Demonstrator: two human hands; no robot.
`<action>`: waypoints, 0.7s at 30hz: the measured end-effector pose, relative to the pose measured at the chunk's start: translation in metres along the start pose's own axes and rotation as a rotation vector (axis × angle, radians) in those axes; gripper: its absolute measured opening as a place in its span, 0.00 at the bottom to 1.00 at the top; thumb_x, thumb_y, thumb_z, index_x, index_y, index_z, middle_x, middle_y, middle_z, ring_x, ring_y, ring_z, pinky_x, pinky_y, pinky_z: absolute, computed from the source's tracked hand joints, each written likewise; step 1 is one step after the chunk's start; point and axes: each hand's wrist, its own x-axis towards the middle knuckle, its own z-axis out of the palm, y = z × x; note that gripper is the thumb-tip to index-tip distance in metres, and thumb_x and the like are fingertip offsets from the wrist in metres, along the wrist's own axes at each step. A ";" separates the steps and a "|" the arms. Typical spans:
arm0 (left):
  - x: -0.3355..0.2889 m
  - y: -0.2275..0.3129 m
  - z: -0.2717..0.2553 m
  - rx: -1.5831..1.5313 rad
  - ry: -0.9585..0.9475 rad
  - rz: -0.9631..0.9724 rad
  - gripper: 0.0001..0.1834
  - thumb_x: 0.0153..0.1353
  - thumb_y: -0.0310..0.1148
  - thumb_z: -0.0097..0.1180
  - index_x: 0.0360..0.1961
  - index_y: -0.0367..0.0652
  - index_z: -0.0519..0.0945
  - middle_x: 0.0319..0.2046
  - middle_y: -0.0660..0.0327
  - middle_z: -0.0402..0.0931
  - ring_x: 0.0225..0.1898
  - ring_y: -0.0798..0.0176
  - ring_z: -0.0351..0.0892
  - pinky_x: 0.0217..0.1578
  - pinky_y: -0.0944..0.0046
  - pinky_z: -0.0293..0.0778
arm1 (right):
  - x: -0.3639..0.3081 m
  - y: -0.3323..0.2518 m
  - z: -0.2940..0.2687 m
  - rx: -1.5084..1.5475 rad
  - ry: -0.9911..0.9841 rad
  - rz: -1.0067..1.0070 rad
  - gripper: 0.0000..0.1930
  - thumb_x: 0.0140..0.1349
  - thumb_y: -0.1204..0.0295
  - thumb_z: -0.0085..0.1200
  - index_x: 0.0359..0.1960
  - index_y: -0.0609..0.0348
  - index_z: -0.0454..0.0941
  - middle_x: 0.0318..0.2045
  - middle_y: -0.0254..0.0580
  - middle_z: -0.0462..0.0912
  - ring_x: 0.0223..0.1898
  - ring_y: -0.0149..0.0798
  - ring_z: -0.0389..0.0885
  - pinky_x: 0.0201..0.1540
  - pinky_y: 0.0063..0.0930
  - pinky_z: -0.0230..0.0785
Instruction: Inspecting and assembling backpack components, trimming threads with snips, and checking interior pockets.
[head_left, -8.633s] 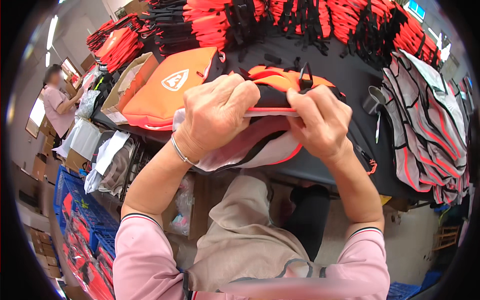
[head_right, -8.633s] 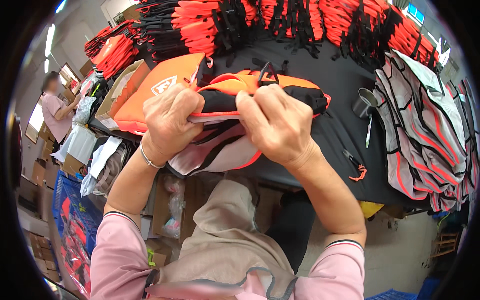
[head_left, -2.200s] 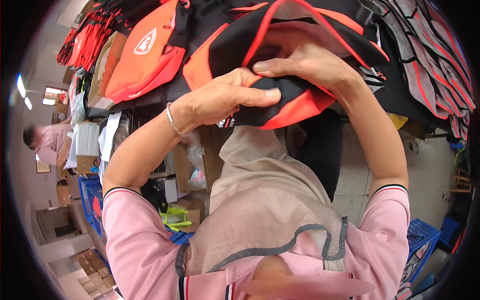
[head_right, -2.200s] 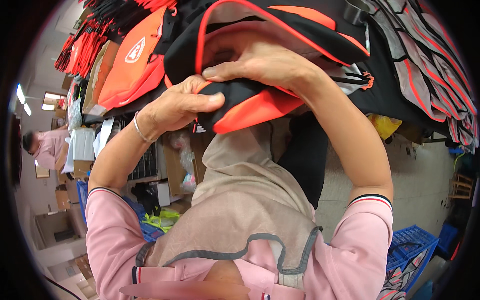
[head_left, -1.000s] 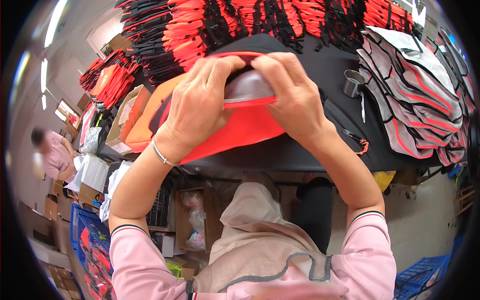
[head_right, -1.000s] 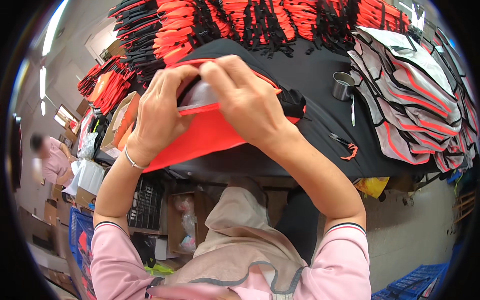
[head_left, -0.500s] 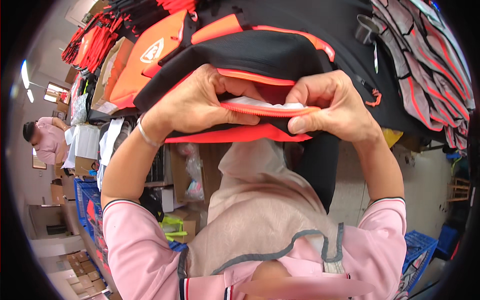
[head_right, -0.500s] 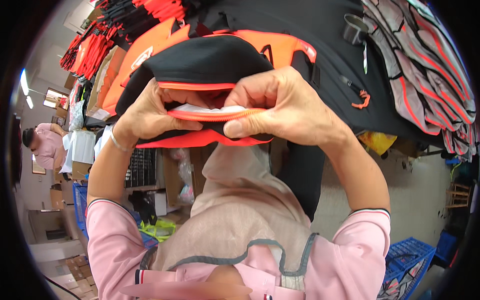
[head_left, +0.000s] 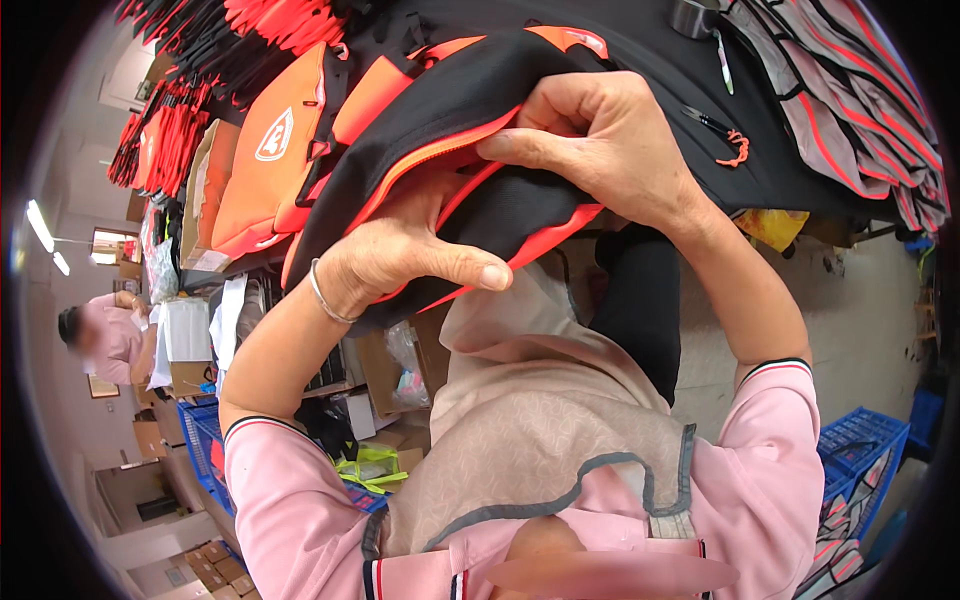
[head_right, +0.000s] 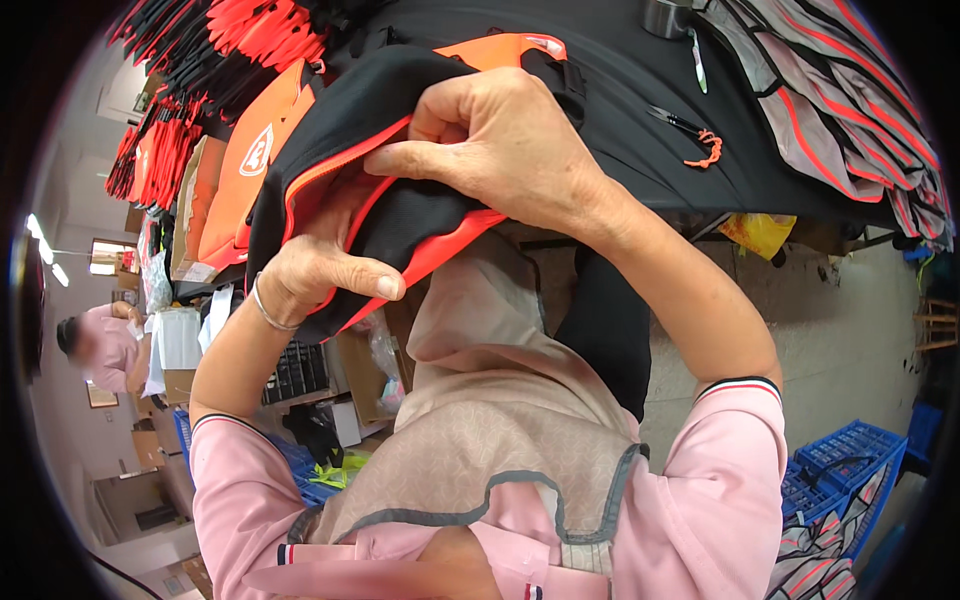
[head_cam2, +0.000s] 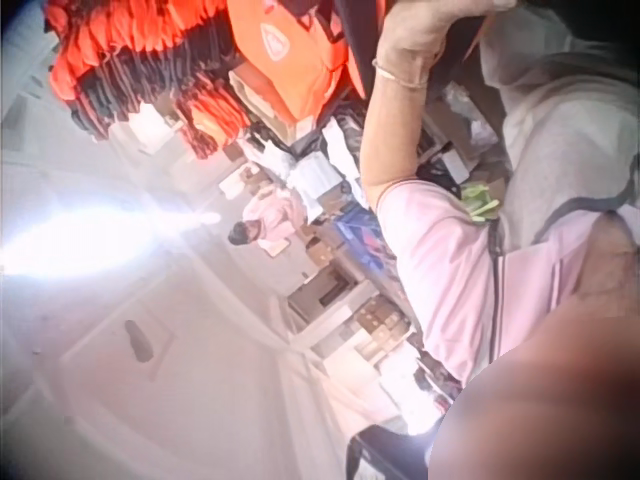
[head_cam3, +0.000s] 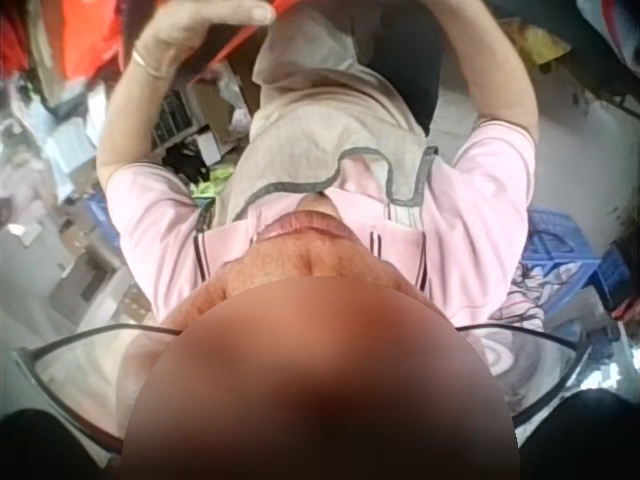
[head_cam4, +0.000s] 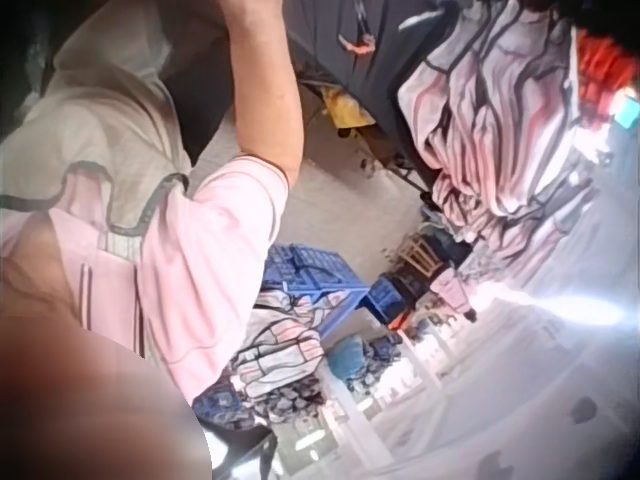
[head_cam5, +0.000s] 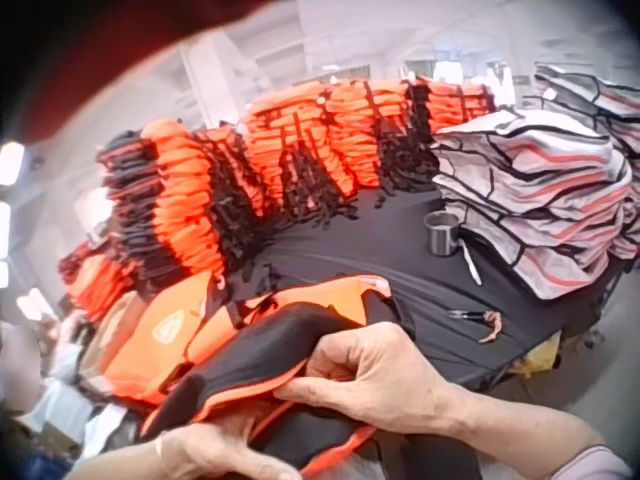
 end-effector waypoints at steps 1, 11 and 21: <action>0.000 -0.005 -0.001 0.006 -0.007 -0.006 0.50 0.38 0.28 0.77 0.65 0.34 0.64 0.59 0.58 0.69 0.61 0.63 0.67 0.65 0.63 0.59 | 0.001 0.002 0.000 0.003 0.011 0.002 0.15 0.54 0.66 0.68 0.20 0.66 0.80 0.14 0.31 0.74 0.19 0.20 0.68 0.22 0.18 0.62; 0.009 -0.020 -0.013 0.104 -0.086 -0.126 0.27 0.41 0.35 0.75 0.42 0.34 0.79 0.36 0.67 0.78 0.39 0.71 0.76 0.44 0.71 0.70 | 0.031 0.024 0.008 0.176 -0.154 -0.096 0.12 0.60 0.66 0.60 0.33 0.66 0.82 0.26 0.39 0.83 0.30 0.29 0.79 0.36 0.22 0.71; 0.000 -0.032 0.002 -0.087 0.017 -0.171 0.41 0.37 0.30 0.71 0.58 0.32 0.72 0.51 0.60 0.75 0.54 0.63 0.72 0.59 0.65 0.64 | 0.017 0.024 -0.001 0.158 -0.266 -0.123 0.13 0.66 0.67 0.55 0.36 0.68 0.83 0.30 0.44 0.86 0.35 0.33 0.85 0.44 0.26 0.76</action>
